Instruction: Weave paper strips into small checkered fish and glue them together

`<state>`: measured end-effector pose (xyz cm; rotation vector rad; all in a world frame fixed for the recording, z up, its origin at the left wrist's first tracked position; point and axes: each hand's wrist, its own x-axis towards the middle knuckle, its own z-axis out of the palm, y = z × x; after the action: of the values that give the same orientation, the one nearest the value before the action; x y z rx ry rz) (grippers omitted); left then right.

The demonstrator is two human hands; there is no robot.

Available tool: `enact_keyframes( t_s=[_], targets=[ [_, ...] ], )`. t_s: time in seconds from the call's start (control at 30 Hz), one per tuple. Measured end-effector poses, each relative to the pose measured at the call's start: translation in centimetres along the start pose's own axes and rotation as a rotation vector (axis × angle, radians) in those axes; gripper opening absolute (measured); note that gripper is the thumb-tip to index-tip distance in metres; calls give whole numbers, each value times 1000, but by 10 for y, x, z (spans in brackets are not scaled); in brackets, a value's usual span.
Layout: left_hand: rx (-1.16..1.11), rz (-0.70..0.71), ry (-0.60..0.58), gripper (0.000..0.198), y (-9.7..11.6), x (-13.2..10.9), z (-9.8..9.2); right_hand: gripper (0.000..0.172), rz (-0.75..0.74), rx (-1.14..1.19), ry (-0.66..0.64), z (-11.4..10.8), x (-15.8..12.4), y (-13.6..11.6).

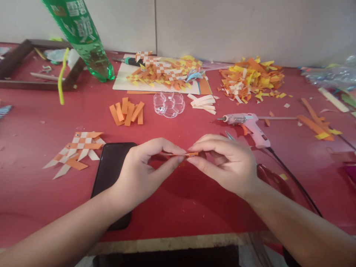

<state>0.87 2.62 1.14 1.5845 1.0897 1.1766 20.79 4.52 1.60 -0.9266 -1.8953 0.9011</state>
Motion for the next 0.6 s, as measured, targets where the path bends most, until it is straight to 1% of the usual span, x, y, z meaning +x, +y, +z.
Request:
enact_keyframes(
  t_s=[0.17,0.33,0.5,0.6],
  targets=[
    [31,35,-10,9,-2,-1,-2,19,-47,-17,-9,-1,1,-1],
    [60,17,-34,10,0,-2,-3,23,-92,-56,-4,-2,2,-2],
    [122,92,-33,14,1,-2,-4,23,-150,-106,-7,-3,3,-4],
    [151,94,-27,13,2,-1,-5,22,-162,-151,0,-3,3,-4]
  ],
)
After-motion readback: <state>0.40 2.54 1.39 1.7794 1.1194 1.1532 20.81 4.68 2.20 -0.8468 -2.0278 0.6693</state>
